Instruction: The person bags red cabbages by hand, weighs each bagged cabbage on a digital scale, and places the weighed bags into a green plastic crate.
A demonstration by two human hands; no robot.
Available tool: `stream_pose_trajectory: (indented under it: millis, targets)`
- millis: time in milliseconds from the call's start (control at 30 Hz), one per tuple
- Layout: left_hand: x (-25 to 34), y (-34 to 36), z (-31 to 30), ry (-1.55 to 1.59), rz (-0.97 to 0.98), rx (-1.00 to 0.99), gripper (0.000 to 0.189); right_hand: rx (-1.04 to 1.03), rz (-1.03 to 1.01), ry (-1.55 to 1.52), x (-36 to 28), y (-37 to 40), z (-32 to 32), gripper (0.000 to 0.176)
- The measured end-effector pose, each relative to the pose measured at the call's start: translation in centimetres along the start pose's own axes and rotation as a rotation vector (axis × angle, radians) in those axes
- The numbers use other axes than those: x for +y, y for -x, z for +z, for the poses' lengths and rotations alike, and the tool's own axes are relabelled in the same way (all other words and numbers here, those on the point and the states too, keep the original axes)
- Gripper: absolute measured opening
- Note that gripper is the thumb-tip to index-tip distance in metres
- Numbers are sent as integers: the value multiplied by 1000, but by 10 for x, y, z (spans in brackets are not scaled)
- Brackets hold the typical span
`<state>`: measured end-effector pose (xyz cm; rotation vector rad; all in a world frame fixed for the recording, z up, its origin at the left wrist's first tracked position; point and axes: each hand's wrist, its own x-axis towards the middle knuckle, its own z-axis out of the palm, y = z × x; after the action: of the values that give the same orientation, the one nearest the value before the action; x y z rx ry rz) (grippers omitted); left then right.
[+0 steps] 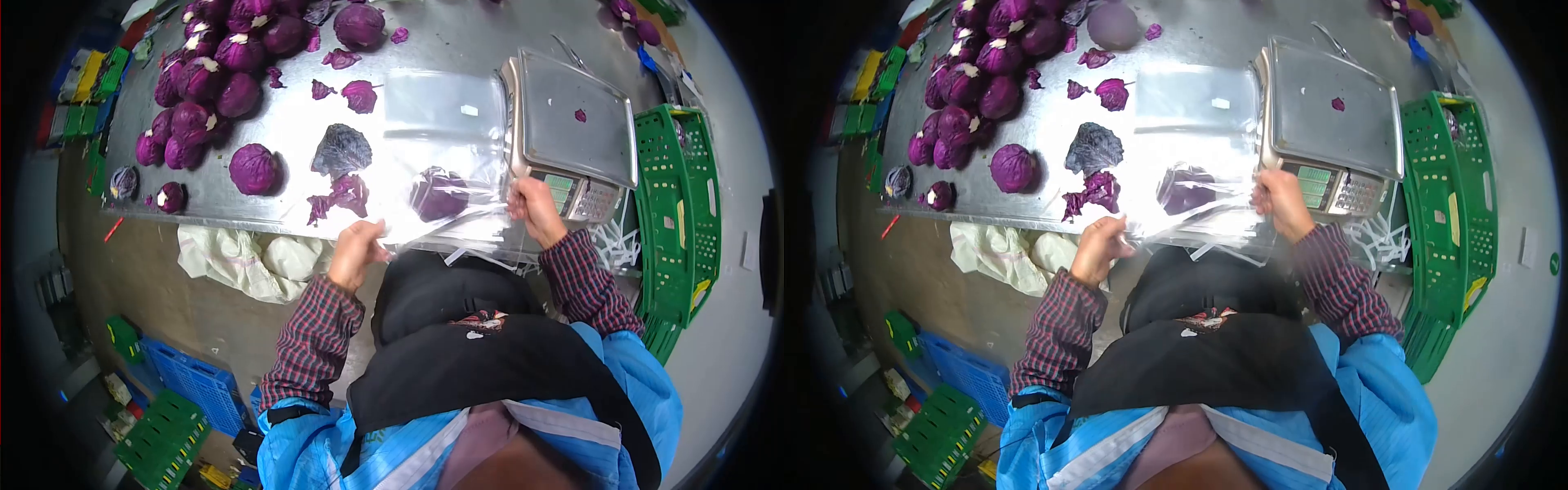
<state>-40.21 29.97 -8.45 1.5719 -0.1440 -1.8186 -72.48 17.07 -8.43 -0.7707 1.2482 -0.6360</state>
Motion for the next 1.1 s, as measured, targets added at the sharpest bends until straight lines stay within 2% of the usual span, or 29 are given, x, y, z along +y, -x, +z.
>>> stream_pose_trajectory:
  millis: [33, 67, 133, 200, 233, 267, 300, 333, 400, 433, 467, 533, 600, 633, 667, 733, 767, 800, 833, 867, 900, 933, 967, 1000, 1033, 1100]
  targets:
    - [-16, -10, -7, -259, 252, 168, 28, 38, 63, -20, 6, 9, -2, 17]
    - [-3, 3, 6, -925, 817, 486, 39, 61, 66, -27, 6, 17, -2, 17]
    - [35, 11, 37, -997, 1256, 281, 54, 45, 128, 23, 1, 30, 0, 18]
    - [49, 1, 70, -1176, 1194, -39, 61, 75, 152, 83, 0, 30, 1, 17]
    - [41, -17, 78, -1301, 1196, -98, 61, 112, 133, 250, -5, 28, 4, 16]
    - [31, -34, 76, -1296, 1210, -119, 61, 148, 114, 417, -10, 27, 6, 14]
    - [20, -51, 74, -1221, 1062, -227, 62, 243, -66, 943, -15, 29, 7, 19]
    - [14, -60, 75, -1147, 905, -329, 63, 260, -57, 939, -23, 32, 19, 19]
    - [22, -68, 72, -1161, 925, -356, 62, 265, -818, 1117, -34, 35, 43, 34]
    - [23, -72, 71, -1109, 875, -356, 60, 188, -814, 1243, -15, 28, 34, 45]
    - [24, -75, 68, -1062, 825, -350, 58, 206, -807, 1227, -4, 23, 35, 45]
    - [20, -103, 59, -1084, 896, -347, 52, -106, 233, 3, 2, 6, 44, 48]
    - [16, -129, 55, -522, 325, -506, 50, -148, 200, -59, -3, -11, 44, 49]
    - [37, -96, 71, -143, 104, -574, 52, -190, 182, -108, -3, -17, 42, 50]
    - [45, -83, 75, 133, -202, -694, 56, -198, 180, -124, -17, -17, 40, 50]
    - [36, -91, 84, 158, 3, -739, 60, -371, 51, -266, -64, -10, 25, 60]
    - [33, -84, 98, 320, -22, -675, 57, -386, 48, -275, -83, -2, 15, 60]
    - [43, -71, 114, 310, -10, -666, 57, -281, -262, 11, -103, 6, 3, 68]
    - [60, -56, 137, -148, 274, -693, 58, -152, -575, 301, -122, 14, -12, 76]
    - [68, -50, 158, -607, 556, -690, 59, -157, -617, 463, -136, 23, -29, 94]
    - [60, -60, 167, -342, 391, -694, 66, -257, -551, 418, -141, 29, -42, 99]
    - [65, -59, 194, -344, 401, -713, 66, -349, -480, 374, -145, 32, -54, 104]
    - [75, -53, 226, 23, 174, -826, 69, -503, -394, 178, -135, 20, -68, 110]
    - [81, -53, 252, 389, -68, -911, 73, -496, -469, 157, -130, 10, -83, 107]
    - [86, -65, 271, 266, -50, -870, 75, -419, -464, 93, -134, 6, -101, 101]
    - [104, -64, 308, -22, 190, -646, 74, -329, -395, -78, -142, -7, -136, 85]
